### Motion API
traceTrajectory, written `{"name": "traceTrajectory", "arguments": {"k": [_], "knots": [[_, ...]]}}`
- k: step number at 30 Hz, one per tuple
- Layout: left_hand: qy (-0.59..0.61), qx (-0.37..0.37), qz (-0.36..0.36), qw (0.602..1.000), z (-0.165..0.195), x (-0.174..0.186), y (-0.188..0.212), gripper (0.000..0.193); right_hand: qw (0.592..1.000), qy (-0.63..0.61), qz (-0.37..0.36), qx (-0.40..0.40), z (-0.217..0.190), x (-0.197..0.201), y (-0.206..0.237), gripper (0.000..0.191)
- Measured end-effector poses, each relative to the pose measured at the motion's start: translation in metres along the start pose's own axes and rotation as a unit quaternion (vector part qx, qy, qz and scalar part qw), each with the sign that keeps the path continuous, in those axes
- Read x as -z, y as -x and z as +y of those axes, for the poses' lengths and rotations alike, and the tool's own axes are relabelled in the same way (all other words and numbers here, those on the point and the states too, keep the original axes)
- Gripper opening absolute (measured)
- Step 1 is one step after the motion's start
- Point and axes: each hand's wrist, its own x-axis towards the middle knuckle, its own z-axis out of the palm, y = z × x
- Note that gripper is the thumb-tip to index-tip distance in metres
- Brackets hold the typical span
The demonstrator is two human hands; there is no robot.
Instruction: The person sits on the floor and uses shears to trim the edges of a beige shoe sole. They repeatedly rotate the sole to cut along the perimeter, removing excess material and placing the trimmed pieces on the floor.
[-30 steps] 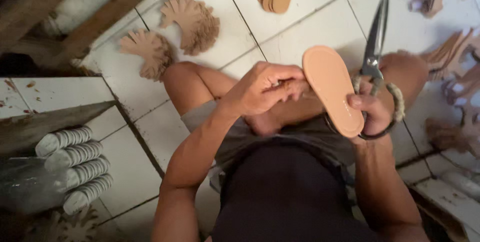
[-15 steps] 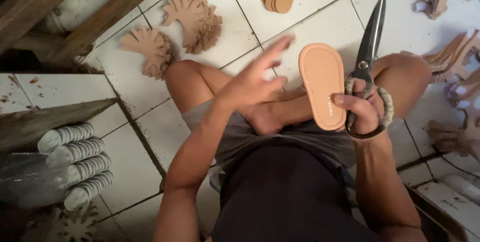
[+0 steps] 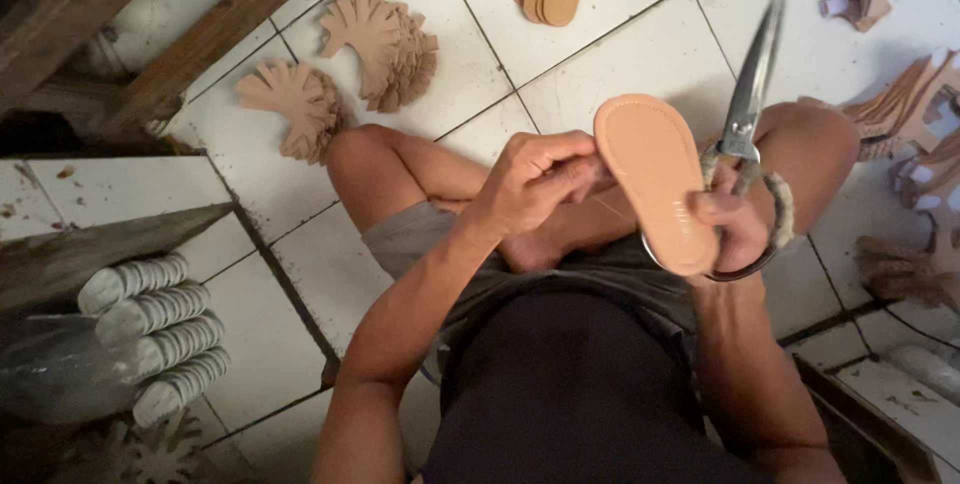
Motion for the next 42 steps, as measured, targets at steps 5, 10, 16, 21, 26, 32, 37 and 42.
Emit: {"name": "traceTrajectory", "arguments": {"k": [5, 10, 16, 21, 26, 32, 37, 42], "knots": [[-0.342, -0.224, 0.086, 0.909, -0.002, -0.001, 0.0, 0.021, 0.99, 0.13, -0.026, 0.052, -0.002, -0.013, 0.013, 0.026], [-0.296, -0.165, 0.058, 0.939, 0.013, 0.012, 0.0, 0.025, 0.985, 0.172, 0.011, 0.014, -0.009, -0.021, 0.009, 0.025], [0.127, 0.006, -0.001, 0.992, 0.017, 0.004, -0.004, 0.028, 0.96, 0.263, -0.004, 0.094, -0.014, -0.036, 0.009, 0.009], [0.076, 0.062, 0.08, 0.992, 0.012, -0.003, -0.002, 0.014, 0.872, 0.458, -0.008, 0.174, -0.014, -0.051, 0.008, 0.012], [0.103, 0.023, 0.042, 0.993, 0.02, 0.007, -0.001, 0.017, 0.931, 0.35, 0.002, 0.105, -0.012, -0.046, 0.009, 0.005], [0.172, 0.035, -0.085, 0.981, 0.029, 0.01, -0.001, 0.028, 0.988, 0.146, -0.039, 0.013, -0.007, -0.021, 0.0, 0.025], [0.078, -0.033, -0.049, 0.995, 0.018, -0.003, -0.001, 0.016, 0.909, -0.365, -0.171, -0.108, 0.017, -0.017, -0.006, 0.034], [0.136, -0.033, 0.022, 0.99, 0.021, -0.014, -0.01, 0.019, 0.853, -0.466, -0.218, -0.088, 0.031, -0.028, 0.004, 0.03]]}}
